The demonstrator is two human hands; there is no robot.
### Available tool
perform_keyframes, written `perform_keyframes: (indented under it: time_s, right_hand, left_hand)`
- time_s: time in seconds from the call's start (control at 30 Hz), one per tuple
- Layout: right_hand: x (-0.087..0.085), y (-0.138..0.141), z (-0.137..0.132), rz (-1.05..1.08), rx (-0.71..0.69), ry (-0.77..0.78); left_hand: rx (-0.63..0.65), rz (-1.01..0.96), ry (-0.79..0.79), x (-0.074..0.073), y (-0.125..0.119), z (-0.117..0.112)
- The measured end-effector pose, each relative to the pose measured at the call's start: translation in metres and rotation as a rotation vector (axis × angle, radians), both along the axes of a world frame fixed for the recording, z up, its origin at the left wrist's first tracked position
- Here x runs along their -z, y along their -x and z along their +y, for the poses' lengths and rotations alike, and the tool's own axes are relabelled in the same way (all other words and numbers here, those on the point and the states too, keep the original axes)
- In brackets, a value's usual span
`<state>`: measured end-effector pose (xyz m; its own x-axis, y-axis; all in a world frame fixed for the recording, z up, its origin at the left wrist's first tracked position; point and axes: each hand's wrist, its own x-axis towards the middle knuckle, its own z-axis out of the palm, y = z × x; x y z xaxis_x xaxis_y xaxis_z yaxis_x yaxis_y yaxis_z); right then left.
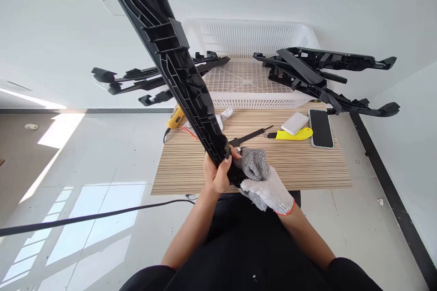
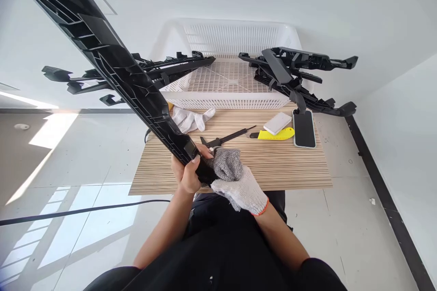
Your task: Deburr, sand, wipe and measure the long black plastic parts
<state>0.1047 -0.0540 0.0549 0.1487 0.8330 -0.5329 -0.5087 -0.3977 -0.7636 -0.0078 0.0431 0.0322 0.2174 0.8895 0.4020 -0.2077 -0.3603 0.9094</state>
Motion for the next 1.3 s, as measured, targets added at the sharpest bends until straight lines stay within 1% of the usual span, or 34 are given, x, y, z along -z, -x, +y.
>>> perform_keyframes:
  time_s: [0.1,0.17,0.2,0.27,0.33,0.4,0.43,0.5,0.53,0.67,0.73,0.77,0.83,0.93,1.0,1.03,1.07,1.13,1.2,1.27,1.3]
  right_hand:
    - [0.008,0.005,0.003,-0.096,0.101,0.072]
    - [0.012,0.009,0.003,-0.120,0.153,0.076]
    - [0.013,0.010,0.002,-0.113,0.151,0.066]
    - [0.012,0.010,-0.001,-0.052,0.083,0.014]
    - [0.008,0.006,-0.005,0.064,-0.007,-0.088]
    - [0.003,0.000,-0.006,0.143,-0.083,-0.169]
    - [0.001,-0.003,-0.006,0.141,-0.112,-0.178]
    - [-0.002,-0.006,-0.003,0.076,-0.121,-0.139]
    - [-0.001,-0.006,-0.001,0.030,-0.094,-0.102]
    - [0.005,0.001,0.006,-0.106,0.102,0.078]
    - [0.010,0.003,0.008,-0.146,0.144,0.131]
    - [0.011,0.003,0.008,-0.158,0.136,0.135]
    - [0.012,0.001,0.007,-0.155,0.054,0.082]
    - [0.008,-0.004,0.004,-0.045,-0.096,-0.125]
    - [0.005,-0.006,0.004,0.040,-0.126,-0.215]
    - [0.004,-0.007,0.004,0.060,-0.125,-0.211]
    - [0.004,-0.007,0.005,0.057,-0.122,-0.175]
    - [0.005,-0.007,0.006,-0.007,-0.103,-0.058]
    - [0.007,-0.006,0.006,-0.101,-0.041,0.043]
    - [0.011,-0.005,0.005,-0.186,0.037,0.078]
    - [0.013,-0.005,0.004,-0.214,0.055,0.083]
  left_hand:
    - [-0.053,0.023,0.005,0.001,0.002,0.006]
    - [-0.081,0.026,0.027,0.000,0.002,0.008]
    - [-0.078,0.019,0.030,-0.001,0.001,0.007]
    - [-0.037,-0.018,0.011,-0.003,-0.002,0.003]
    - [0.014,-0.059,-0.014,-0.005,-0.005,-0.002]
    - [0.032,-0.081,-0.017,-0.006,-0.007,-0.006]
    - [0.029,-0.080,-0.016,-0.005,-0.007,-0.007]
    - [0.010,-0.058,-0.028,-0.004,-0.006,-0.006]
    - [-0.003,-0.041,-0.042,-0.002,-0.005,-0.004]
    - [-0.059,-0.029,-0.065,0.001,-0.002,0.008]
    - [-0.076,-0.058,-0.056,0.000,-0.003,0.012]
    - [-0.076,-0.072,-0.052,-0.001,-0.004,0.012]
    - [-0.054,-0.106,-0.045,-0.003,-0.006,0.011]
    - [0.006,-0.154,-0.020,-0.005,-0.009,0.005]
    - [0.033,-0.148,-0.010,-0.005,-0.009,0.001]
    - [0.038,-0.129,-0.016,-0.004,-0.008,0.001]
    - [0.038,-0.102,-0.032,-0.003,-0.007,0.001]
    - [0.024,-0.051,-0.077,0.000,-0.005,0.004]
    - [0.000,-0.037,-0.104,0.002,-0.002,0.007]
    - [-0.015,-0.042,-0.090,0.003,0.000,0.010]
    - [-0.022,-0.043,-0.073,0.003,0.000,0.010]
